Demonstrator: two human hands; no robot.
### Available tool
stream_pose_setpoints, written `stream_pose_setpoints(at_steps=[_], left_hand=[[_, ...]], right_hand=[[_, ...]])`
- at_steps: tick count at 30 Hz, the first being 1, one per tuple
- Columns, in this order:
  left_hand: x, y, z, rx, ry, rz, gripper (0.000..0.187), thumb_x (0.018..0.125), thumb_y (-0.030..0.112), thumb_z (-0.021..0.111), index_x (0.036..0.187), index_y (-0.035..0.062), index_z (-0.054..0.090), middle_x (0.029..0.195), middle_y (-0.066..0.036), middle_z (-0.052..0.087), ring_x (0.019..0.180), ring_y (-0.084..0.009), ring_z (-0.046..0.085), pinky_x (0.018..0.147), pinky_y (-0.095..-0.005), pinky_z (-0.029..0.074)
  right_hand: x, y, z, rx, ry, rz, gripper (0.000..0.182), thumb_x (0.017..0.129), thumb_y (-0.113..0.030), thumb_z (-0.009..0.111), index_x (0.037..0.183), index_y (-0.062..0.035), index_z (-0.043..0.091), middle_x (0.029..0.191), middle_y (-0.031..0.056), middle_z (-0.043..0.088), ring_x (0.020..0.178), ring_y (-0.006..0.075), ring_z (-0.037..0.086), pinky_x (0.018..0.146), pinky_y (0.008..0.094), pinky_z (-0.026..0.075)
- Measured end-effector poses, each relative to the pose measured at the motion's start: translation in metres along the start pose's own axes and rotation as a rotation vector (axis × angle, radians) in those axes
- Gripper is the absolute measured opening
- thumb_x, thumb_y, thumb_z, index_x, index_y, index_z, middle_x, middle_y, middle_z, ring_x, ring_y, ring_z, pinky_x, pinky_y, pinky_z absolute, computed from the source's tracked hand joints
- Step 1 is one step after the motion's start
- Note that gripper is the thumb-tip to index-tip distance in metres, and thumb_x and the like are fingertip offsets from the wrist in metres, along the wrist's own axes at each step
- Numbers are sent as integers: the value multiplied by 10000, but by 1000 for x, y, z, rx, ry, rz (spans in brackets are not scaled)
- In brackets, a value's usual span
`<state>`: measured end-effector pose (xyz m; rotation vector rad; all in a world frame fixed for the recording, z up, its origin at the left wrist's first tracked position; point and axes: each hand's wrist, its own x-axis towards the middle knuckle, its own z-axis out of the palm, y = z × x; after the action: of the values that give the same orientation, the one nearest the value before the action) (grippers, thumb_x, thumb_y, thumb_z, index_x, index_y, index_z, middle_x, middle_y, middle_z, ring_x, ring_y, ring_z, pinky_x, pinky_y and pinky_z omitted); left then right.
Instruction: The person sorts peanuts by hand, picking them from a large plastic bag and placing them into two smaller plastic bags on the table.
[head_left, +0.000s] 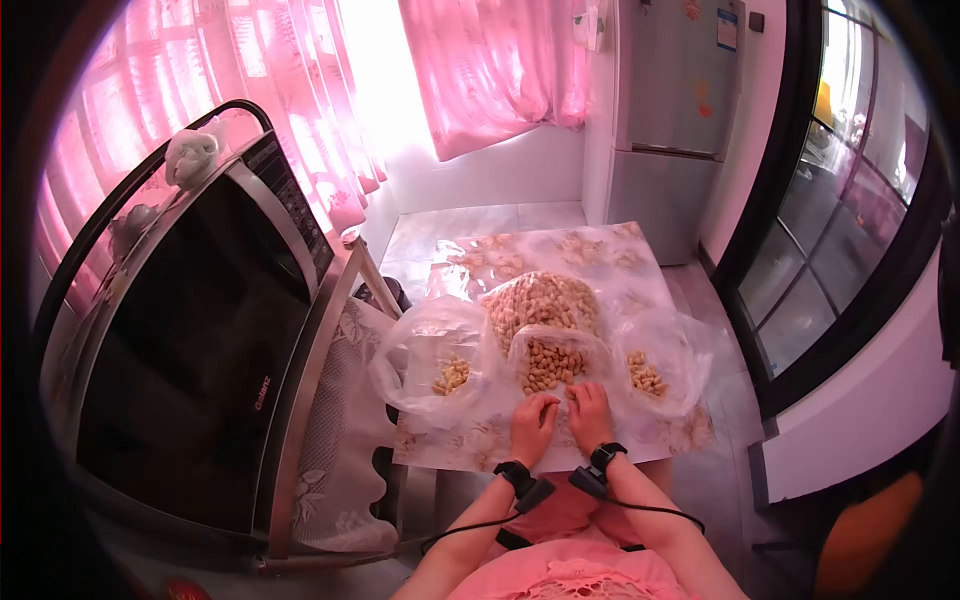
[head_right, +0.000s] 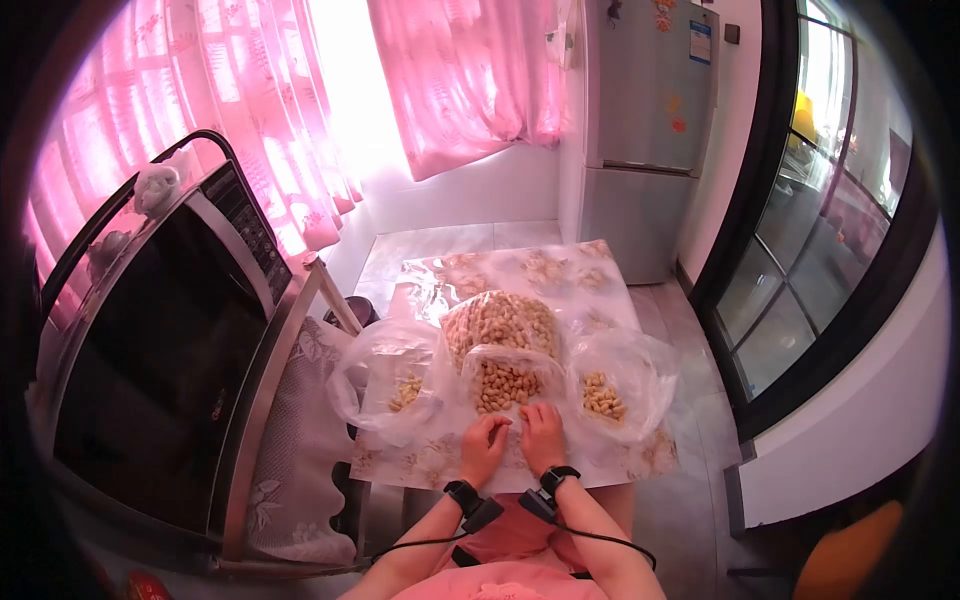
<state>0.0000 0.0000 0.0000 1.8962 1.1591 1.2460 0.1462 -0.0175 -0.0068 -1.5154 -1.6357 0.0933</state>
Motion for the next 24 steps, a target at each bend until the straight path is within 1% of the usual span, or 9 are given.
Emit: stream_pose_setpoints(at_steps=[3,5,9,11,15,17,21,23,24], left_hand=[[2,1,-9,-23,-1,22,122,885,38,654,1005,41,676,942,-112,676,782,-278,647,742,-370,517],[2,0,-3,42,42,123,140,877,33,658,1015,45,675,924,-117,673,785,-276,651,728,-370,518],[-1,5,-1,51,20,126,166,876,36,662,1040,51,679,915,-127,681,808,-278,672,731,-370,527],[0,3,1,22,16,65,188,879,42,666,1066,51,681,917,-137,694,829,-283,690,742,-373,534],[-1,5,1,-45,34,12,189,869,54,672,1058,53,675,896,-147,687,813,-312,674,731,-407,530],[-2,3,0,25,13,-12,187,888,72,681,1072,40,676,926,-149,707,846,-285,700,751,-372,540],[-2,4,2,82,35,-9,175,891,90,687,1058,38,677,930,-155,707,853,-289,700,752,-369,540],[-1,2,2,65,7,2,158,893,100,689,1035,31,675,921,-157,705,854,-295,698,759,-368,540],[-1,2,2,73,19,4,158,893,100,689,1035,31,675,921,-157,705,854,-295,698,759,-368,540]], right_hand=[[1,-7,6,27,15,-6,167,843,-42,634,1008,-41,614,1030,164,585,1007,369,552,894,468,452],[0,-4,4,-17,16,-36,148,856,-29,616,1003,-40,612,1005,150,593,998,369,551,892,460,451],[-4,-5,-3,6,25,-68,122,888,-31,604,1009,-37,615,979,152,607,973,378,570,869,458,464],[-5,-2,0,144,25,-72,106,917,-45,602,1022,-35,619,968,162,619,941,388,596,836,458,484],[-3,-8,-5,211,2,-76,105,930,-55,606,1032,-31,621,970,177,627,929,393,614,810,455,501],[-4,-8,-5,202,-3,-81,103,926,-52,613,1026,-30,622,977,176,633,940,390,616,814,446,505],[-6,-1,-2,235,15,-124,115,921,-60,628,1030,-24,625,972,176,645,913,377,634,793,435,518],[-8,0,1,295,8,-38,146,913,-72,648,1045,-15,629,963,175,655,868,360,654,763,424,529],[-9,0,1,304,5,-49,146,913,-72,648,1045,-15,629,963,175,655,868,360,654,763,424,529]])
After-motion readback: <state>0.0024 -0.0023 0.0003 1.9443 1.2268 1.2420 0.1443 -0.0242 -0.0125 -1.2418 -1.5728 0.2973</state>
